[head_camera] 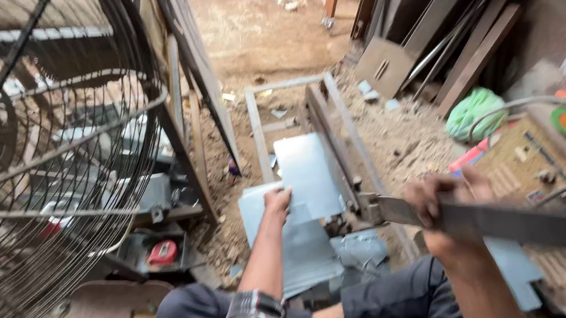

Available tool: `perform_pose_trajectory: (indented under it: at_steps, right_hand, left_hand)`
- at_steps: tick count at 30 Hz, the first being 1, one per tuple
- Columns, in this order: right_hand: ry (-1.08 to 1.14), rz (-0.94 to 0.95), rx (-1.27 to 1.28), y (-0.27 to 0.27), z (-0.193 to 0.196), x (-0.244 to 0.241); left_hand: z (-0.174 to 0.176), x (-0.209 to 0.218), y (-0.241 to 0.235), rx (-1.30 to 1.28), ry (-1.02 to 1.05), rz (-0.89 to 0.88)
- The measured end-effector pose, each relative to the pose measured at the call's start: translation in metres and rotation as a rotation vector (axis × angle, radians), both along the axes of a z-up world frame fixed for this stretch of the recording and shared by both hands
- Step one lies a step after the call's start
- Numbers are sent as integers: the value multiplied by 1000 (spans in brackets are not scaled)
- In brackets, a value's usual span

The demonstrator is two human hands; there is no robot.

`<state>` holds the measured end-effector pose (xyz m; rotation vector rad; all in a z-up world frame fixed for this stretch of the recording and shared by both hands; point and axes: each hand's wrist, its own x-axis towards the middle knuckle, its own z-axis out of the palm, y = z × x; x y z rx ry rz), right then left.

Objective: The person uses a manual lever shear to cut small notches into the edges of metal sheets, then picks up the cut sheets to stack them.

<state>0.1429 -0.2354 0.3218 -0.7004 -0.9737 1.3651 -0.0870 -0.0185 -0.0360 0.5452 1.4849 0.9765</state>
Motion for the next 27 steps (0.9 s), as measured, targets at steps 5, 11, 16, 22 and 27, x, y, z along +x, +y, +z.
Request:
perform_pose_trajectory:
  at_steps: [5,11,16,22,27]
  right_hand:
    - [-68,-146,-293,145,72,-33]
    - [-264,-168,-383,196,83,-56]
    - [-289,-123,-376,194,79,-50]
    - [-256,-119,-405,202,73,-46]
    - [-268,-117,-372,206,68,-41]
  left_hand:
    - [11,-6,-6,58,-164,92]
    - [10,25,-28,46,21,110]
    - [17,79,-22,3,92,143]
    - [20,85,-7,-8,68,101]
    - [26,81,-19,37,52,108]
